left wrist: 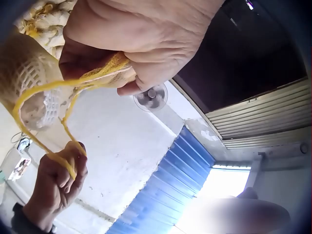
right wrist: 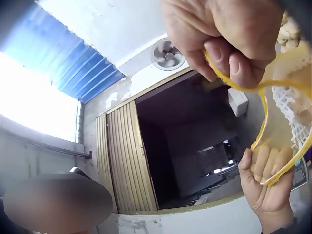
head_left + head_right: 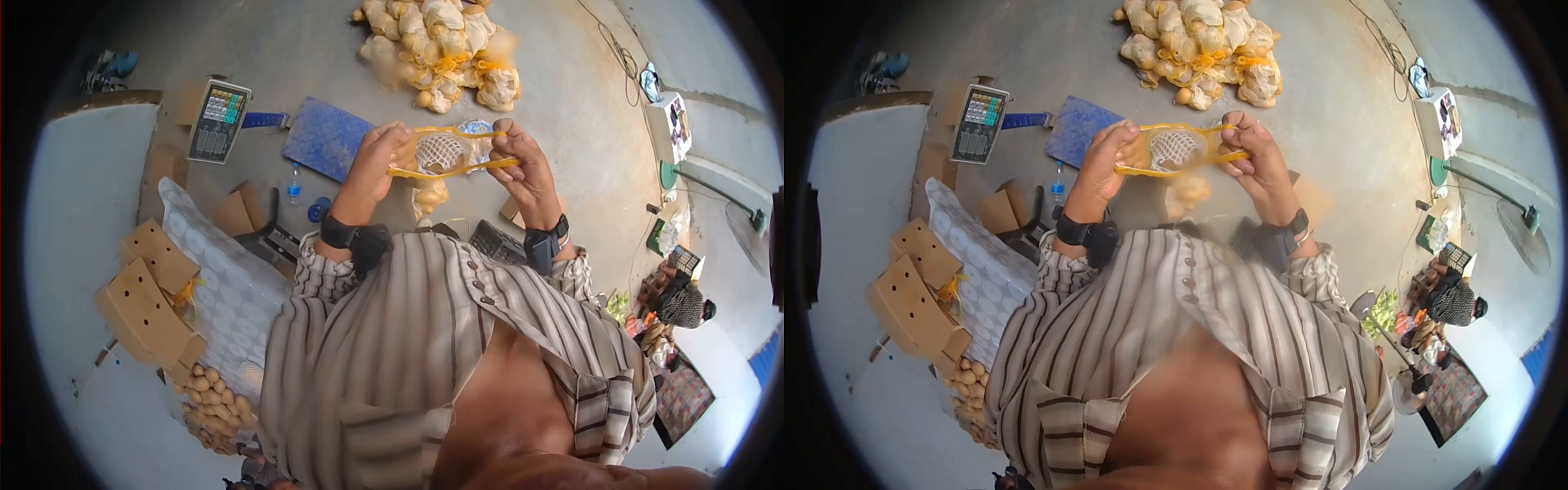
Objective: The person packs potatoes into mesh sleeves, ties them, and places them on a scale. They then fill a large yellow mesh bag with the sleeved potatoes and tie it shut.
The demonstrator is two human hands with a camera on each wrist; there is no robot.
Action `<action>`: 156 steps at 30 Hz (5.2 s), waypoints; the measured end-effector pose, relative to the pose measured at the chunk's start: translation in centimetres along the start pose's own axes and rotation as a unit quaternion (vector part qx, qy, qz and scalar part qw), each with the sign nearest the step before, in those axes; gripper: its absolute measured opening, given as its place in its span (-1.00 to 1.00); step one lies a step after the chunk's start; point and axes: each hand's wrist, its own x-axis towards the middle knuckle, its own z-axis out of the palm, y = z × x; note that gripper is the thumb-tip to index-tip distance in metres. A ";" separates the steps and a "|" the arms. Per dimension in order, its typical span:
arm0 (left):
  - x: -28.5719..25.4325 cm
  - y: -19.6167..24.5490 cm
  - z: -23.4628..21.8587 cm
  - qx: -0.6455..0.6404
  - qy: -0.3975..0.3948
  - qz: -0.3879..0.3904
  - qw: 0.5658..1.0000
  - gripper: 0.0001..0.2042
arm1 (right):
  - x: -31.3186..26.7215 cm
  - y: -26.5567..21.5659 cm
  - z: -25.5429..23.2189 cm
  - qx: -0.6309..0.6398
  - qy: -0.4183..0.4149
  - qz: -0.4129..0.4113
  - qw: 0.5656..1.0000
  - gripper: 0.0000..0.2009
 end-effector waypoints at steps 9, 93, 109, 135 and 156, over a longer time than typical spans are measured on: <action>5.0 1.9 -9.5 0.039 0.114 -0.040 0.992 -0.87 | 12.6 1.1 2.0 -0.159 0.089 0.147 0.972 -0.87; 25.3 -32.9 -37.1 -0.371 0.516 0.176 0.752 -0.88 | 46.2 31.7 -25.6 -0.497 -0.056 0.338 0.797 -0.87; 23.9 -37.6 -37.6 -0.251 0.455 0.222 0.825 -0.89 | 47.1 35.0 -30.7 -0.553 -0.226 0.219 0.771 -0.88; 33.3 -39.5 -34.5 0.268 0.518 0.335 0.740 -0.74 | 45.2 32.9 -39.8 -0.505 -0.455 0.132 0.721 -0.77; 30.5 -30.4 -52.3 0.046 0.553 0.295 0.778 -0.66 | 44.7 32.8 -38.1 -0.559 -0.389 0.183 0.709 -0.84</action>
